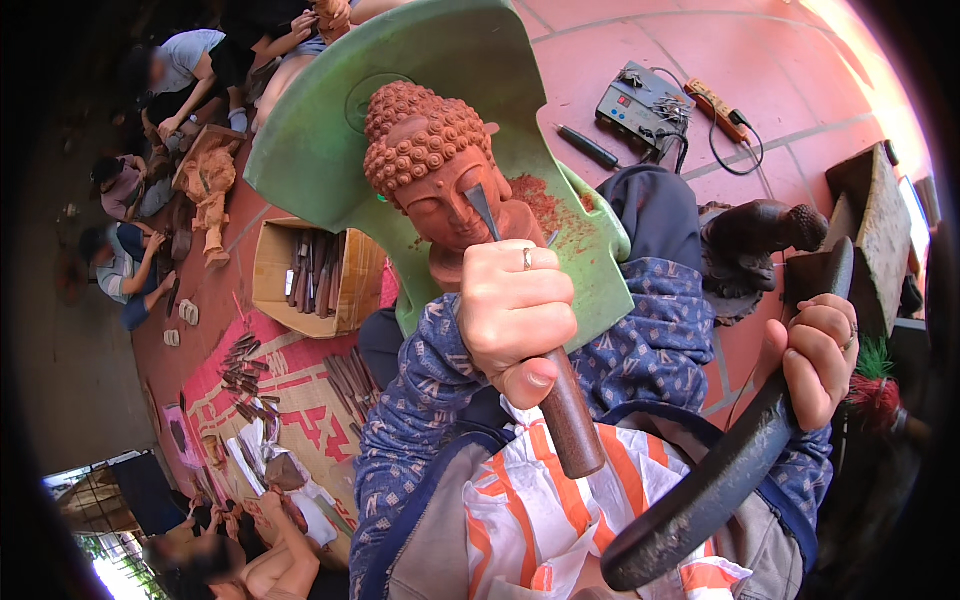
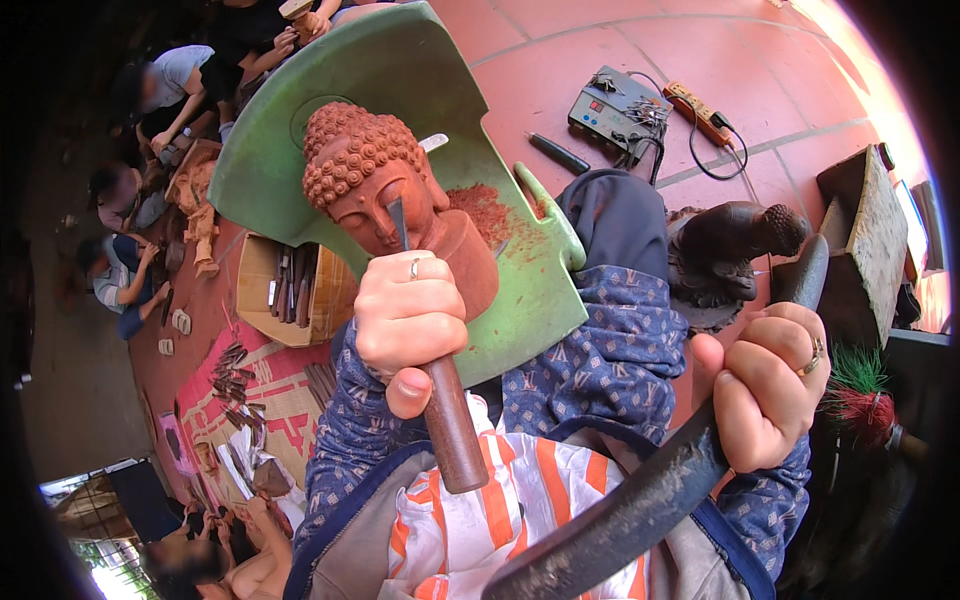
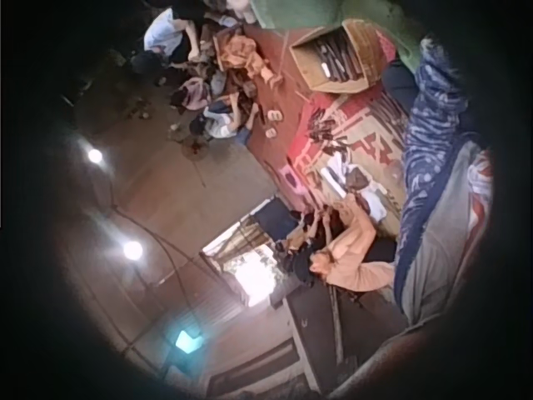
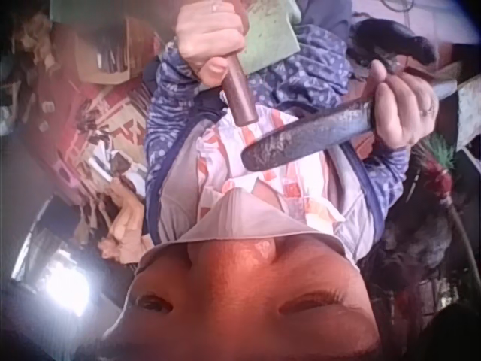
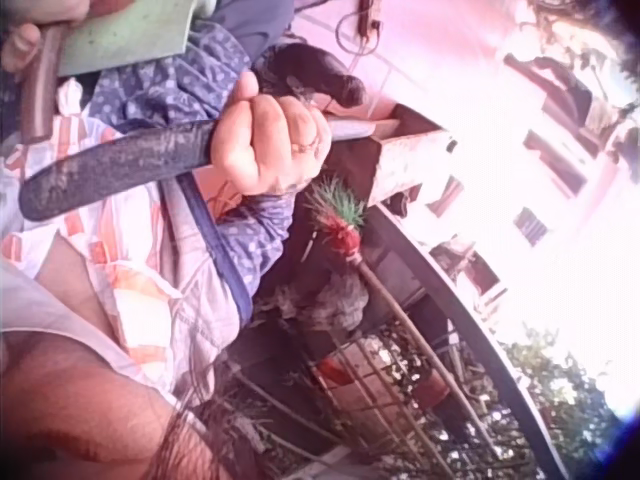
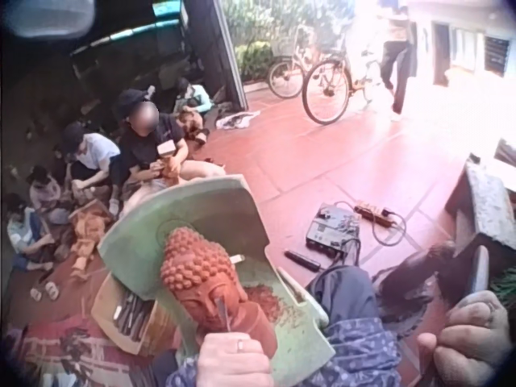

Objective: The person carves a reddish-brown Buddha head sculpture using a chisel and mallet. They repeatedly strike the chisel to refine the facial features and hair details while seated on the floor.

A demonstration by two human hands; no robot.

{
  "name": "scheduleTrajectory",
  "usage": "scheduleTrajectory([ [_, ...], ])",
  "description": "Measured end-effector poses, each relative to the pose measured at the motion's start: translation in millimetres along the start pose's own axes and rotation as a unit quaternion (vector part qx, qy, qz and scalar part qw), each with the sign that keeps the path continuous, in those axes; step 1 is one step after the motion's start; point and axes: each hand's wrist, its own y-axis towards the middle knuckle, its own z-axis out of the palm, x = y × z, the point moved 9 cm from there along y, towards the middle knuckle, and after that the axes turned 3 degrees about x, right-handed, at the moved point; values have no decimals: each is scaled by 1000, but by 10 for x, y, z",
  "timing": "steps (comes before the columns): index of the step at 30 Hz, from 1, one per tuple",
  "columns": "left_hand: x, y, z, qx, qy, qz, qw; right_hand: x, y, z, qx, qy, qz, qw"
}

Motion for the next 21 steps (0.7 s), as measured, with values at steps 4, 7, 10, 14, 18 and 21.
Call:
scheduleTrajectory([
  [4, -24, -34, -24, -6, -7, 13, 1000, 55, 68, -15, 17, 13, -31, 999],
  [7, -22, -35, -36, -5, -13, 20, 1000, 83, 103, -22, 24, -4, -35, 999],
  [10, -37, -41, -38, -17, -21, 24, 999, 107, 152, -31, 46, -6, -29, 998],
  [14, -25, -50, -33, -9, -16, 15, 1000, 114, 124, -1, 33, -61, -17, 997],
  [18, -127, -50, -34, -37, -99, 6, 994, 37, 60, -14, 19, -27, 11, 999],
  [21, -183, -3, 37, -18, -43, 4, 999, 46, -25, -53, -22, 5, 2, 1000],
])
